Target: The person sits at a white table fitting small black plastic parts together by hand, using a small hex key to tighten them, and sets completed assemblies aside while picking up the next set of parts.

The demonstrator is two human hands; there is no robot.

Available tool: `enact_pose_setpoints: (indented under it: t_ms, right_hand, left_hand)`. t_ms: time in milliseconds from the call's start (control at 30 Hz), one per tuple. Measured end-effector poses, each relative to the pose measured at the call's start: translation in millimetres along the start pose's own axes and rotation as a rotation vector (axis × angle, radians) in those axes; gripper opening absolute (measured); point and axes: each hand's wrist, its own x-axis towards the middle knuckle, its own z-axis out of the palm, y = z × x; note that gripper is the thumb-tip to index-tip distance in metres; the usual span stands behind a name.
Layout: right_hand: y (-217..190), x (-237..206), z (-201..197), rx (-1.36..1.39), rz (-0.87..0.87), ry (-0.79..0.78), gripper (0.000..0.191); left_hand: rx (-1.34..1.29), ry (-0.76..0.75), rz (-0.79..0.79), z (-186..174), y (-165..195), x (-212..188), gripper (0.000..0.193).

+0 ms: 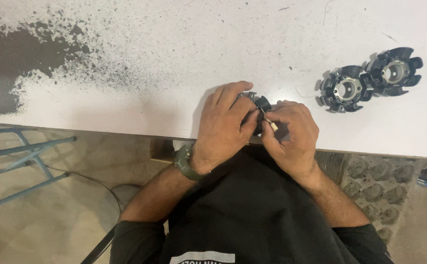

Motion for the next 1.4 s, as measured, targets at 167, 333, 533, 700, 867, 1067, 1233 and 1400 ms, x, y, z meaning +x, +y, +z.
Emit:
enact_pose_setpoints:
  t_ms: [167,333,533,700,867,1067,1233,1400]
  right_hand:
    - [-2.9,1.6,1.6,-0.017,0.011,0.007,0.028]
    - [-4.2,-2.0,1.8,0.029,0.032,0.018,0.027]
    - [-3.6,-3.2,5.0,-0.046,-0.05,0.008,0.029]
    - [-4.6,-0.5,5.8,-0.093,-0.086,-0.005,0.03]
    - [-8.6,3.3,0.4,-0.098,-0.066,-0.052,0.028]
    - [-10.3,11.0,-4.2,-0.058,-0.049,-0.054,0.025]
    - [-6.6,9.1,-24.3,0.098,0.024,0.072,0.02]
    - [17.7,4.6,-48.2,0.555,0.372,0.463,0.021]
  left_hand:
    - [0.036,0.086,0.022,3.6,-1.8,-0.9,0.015]
    - [0.061,0.113,0.036,8.1,-3.7,-1.8,0.015]
    - [0.062,0.161,0.051,10.9,-5.5,-6.0,0.017]
    - [0.075,0.146,0.054,11.1,-5.2,-6.6,0.015]
    - [0.081,0.138,0.053,10.8,-6.2,-6.8,0.016]
    - [0.034,0.091,0.018,9.4,-2.0,-6.2,0.017]
    - [0.226,0.28,0.072,-23.6,5.7,7.3,0.014]
    - [0.525,0.526,-0.031,-94.0,-42.1,15.4,0.033]
